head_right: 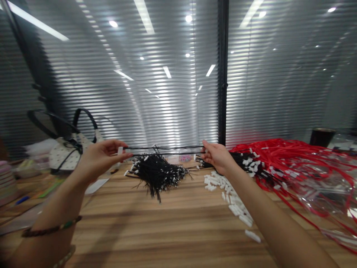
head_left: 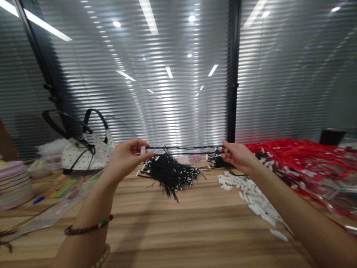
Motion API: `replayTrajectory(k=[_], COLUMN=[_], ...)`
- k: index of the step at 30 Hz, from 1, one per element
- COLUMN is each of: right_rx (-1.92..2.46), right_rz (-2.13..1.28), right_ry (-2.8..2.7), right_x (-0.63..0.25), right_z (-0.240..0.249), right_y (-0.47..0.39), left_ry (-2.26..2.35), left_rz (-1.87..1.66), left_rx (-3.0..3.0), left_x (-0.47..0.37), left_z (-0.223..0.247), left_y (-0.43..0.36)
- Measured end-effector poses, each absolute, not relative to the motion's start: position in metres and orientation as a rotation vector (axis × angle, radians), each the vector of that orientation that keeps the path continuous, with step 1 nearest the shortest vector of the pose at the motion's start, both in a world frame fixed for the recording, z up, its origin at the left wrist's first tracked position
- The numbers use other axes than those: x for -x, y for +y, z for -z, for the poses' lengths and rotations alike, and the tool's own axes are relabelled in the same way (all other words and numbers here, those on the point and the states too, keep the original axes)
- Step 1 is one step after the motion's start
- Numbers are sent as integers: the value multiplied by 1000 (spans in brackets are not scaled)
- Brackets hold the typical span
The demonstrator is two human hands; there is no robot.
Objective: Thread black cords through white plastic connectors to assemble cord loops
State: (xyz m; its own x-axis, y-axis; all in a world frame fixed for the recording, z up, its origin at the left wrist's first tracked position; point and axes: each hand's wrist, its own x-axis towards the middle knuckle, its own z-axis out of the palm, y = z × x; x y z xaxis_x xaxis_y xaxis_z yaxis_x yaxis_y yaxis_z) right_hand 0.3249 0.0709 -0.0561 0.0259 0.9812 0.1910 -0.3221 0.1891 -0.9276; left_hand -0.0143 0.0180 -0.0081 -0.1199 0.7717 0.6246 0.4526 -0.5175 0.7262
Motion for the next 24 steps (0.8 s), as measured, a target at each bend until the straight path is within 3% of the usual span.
replayTrajectory(k=[14,24], right_rx=[890,833], right_rz=[-1123,-1174], right_ry=[-1159,-1234], right_x=[-320,-314], right_z=[56,65], right_y=[68,71], left_ry=[1384,1405], left_rz=[-1779,-1653], left_rx=[-2058,-2136], left_x=[21,28], left_z=[8,10], left_y=[17,22])
